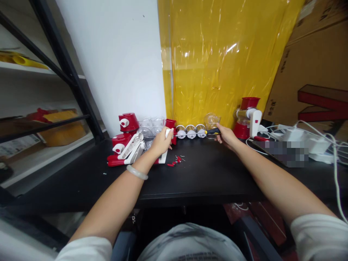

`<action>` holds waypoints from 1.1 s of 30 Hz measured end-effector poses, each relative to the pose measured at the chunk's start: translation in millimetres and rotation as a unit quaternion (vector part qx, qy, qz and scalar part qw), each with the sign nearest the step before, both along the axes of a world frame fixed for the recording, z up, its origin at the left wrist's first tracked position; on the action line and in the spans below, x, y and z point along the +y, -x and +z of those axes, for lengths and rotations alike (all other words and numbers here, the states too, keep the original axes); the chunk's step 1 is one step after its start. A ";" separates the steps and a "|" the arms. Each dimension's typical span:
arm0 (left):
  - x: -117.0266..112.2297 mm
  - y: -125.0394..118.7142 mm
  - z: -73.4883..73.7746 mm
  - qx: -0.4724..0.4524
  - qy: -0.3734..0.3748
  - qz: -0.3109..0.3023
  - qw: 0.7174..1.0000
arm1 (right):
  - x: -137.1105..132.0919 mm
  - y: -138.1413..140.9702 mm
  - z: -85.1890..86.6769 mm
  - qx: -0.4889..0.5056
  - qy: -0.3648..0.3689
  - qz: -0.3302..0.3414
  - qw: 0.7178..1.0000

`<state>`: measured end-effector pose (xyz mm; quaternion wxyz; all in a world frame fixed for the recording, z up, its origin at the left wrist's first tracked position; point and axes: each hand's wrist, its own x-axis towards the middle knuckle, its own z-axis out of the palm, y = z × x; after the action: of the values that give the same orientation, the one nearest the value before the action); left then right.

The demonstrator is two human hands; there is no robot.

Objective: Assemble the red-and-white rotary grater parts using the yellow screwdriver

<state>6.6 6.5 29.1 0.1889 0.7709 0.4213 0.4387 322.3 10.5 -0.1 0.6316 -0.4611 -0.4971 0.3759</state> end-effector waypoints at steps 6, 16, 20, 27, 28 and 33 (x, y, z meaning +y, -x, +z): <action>1.9 0.8 -2.2 0.003 -0.003 0.002 1.000 | -1.7 3.0 2.3 -0.002 0.021 -0.012 1.000; 1.4 0.3 -1.3 0.011 -0.003 0.003 1.000 | -1.5 2.8 3.9 0.028 0.047 -0.004 0.998; 1.7 0.7 -1.1 0.007 -0.003 0.006 1.000 | -3.9 3.5 6.0 0.052 0.055 0.013 0.997; 1.3 0.9 -0.6 0.011 -0.006 0.007 1.000 | -3.9 2.0 5.5 0.063 0.051 0.034 0.996; 1.2 0.9 -0.5 0.011 -0.006 0.007 1.000 | -3.6 1.8 5.2 0.062 0.053 0.033 0.996; 2.1 1.0 -1.0 0.012 -0.009 0.005 1.000 | -1.2 0.5 2.9 0.027 0.051 0.020 0.998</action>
<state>5.6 8.6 28.1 0.1747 0.7755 0.4240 0.4339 321.8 9.3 2.8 0.6133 -0.4722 -0.4690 0.4254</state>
